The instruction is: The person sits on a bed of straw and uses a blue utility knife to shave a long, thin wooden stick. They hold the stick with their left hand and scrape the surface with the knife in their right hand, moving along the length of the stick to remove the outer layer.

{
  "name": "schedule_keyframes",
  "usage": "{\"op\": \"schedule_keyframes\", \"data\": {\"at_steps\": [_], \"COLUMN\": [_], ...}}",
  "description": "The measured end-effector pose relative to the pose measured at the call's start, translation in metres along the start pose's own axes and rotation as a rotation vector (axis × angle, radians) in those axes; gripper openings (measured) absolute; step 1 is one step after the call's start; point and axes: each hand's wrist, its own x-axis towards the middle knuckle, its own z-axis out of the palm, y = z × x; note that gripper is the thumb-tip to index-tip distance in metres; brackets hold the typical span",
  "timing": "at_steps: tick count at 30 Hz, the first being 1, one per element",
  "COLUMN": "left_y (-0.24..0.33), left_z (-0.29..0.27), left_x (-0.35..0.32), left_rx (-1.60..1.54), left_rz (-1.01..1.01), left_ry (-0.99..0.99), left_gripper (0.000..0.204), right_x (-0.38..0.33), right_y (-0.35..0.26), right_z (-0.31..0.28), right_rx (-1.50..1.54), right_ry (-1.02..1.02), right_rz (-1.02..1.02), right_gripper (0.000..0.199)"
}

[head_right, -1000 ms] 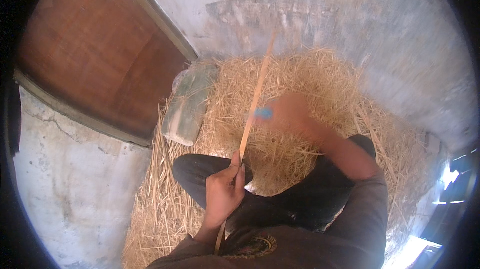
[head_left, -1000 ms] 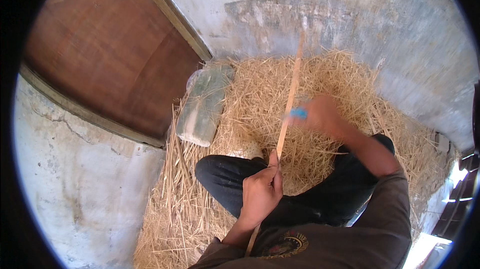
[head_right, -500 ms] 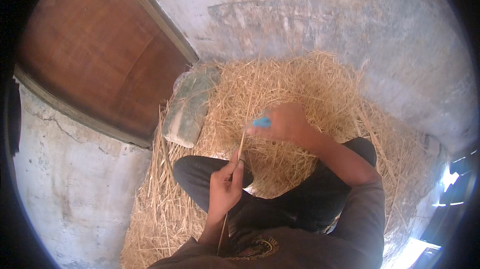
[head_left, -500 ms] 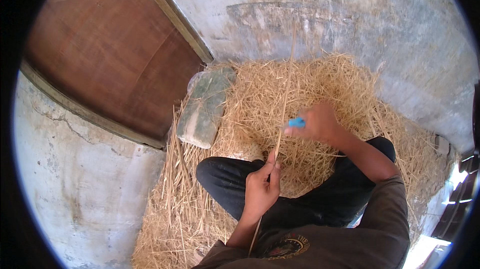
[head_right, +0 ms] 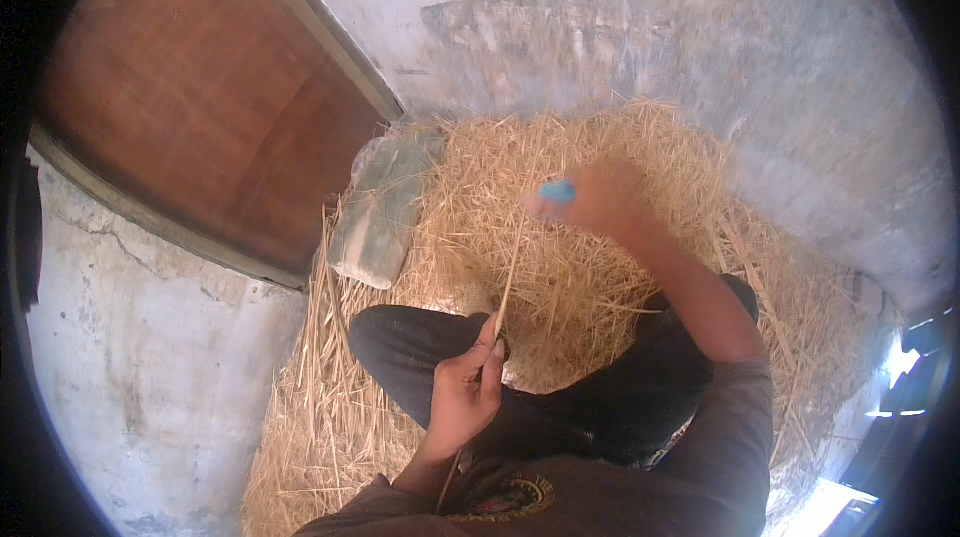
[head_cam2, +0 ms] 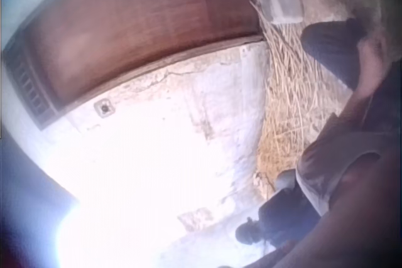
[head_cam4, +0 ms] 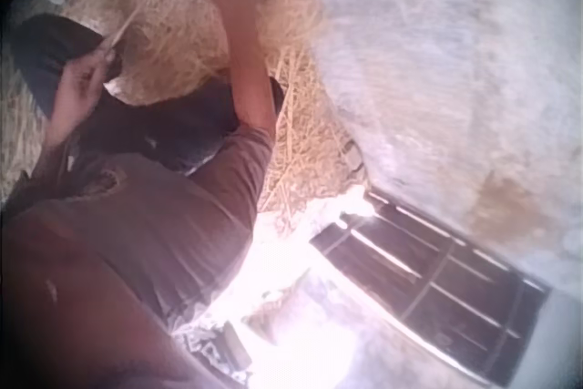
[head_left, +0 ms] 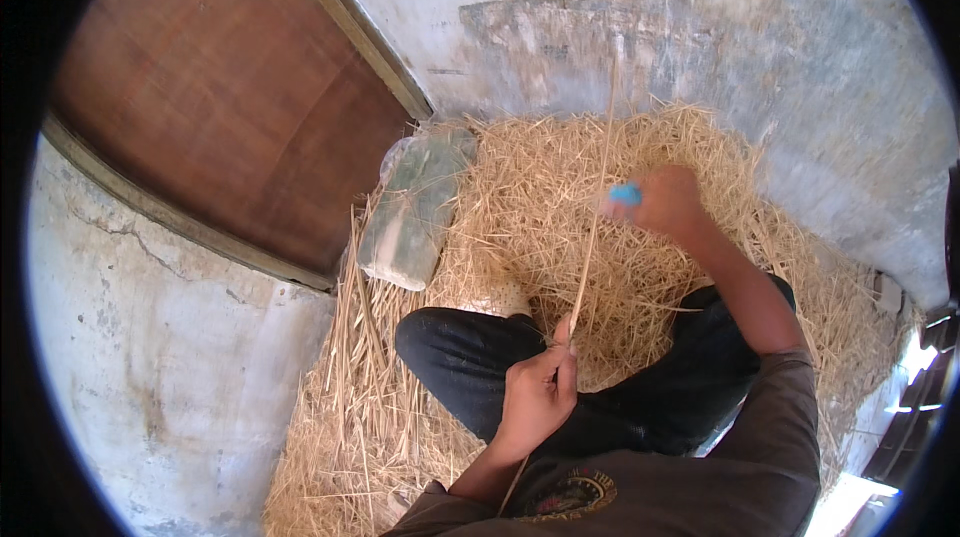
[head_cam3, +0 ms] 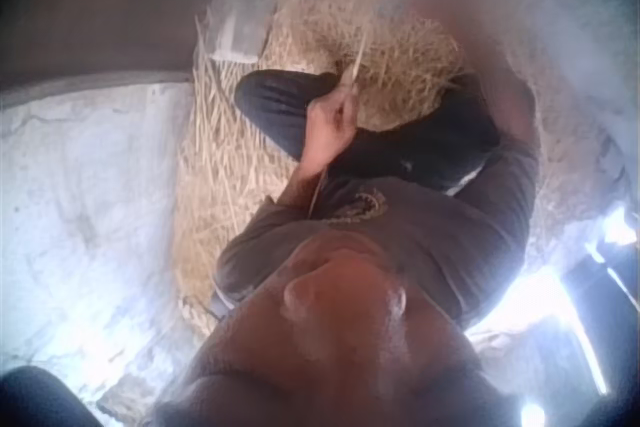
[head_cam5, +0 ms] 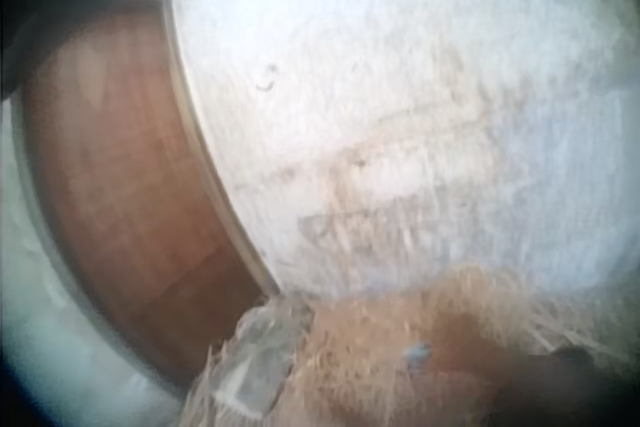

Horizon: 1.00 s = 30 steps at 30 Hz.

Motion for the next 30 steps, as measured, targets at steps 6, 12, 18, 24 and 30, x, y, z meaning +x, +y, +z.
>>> {"op": "schedule_keyframes", "data": {"at_steps": [6,12,18,24,30], "left_y": [0.017,0.012,-0.008,0.006,0.005], "left_z": [0.001,0.011,0.002,-0.003,0.001], "left_x": [-0.014,-0.031,0.024,0.033,0.035], "left_rx": [0.041,-0.077,-0.408,-0.524,-0.473], "left_rz": [0.006,0.071,-0.276,-0.353,-0.209], "left_ry": [-0.076,-0.156,0.032,0.042,0.061], "left_gripper": [0.034,0.011,0.029,0.032,0.033], "right_x": [0.043,0.03,0.001,-0.033,-0.031], "right_y": [0.088,0.199,0.164,-0.042,-0.047], "right_z": [-0.022,0.002,0.009,-0.038,-0.016], "right_rx": [0.047,0.052,0.202,0.452,0.313], "right_ry": [-0.109,0.033,-0.203,-0.282,-0.054], "right_rz": [0.527,0.955,0.772,-0.051,-0.246], "right_gripper": [0.07,0.088,0.085,0.076,0.075]}}
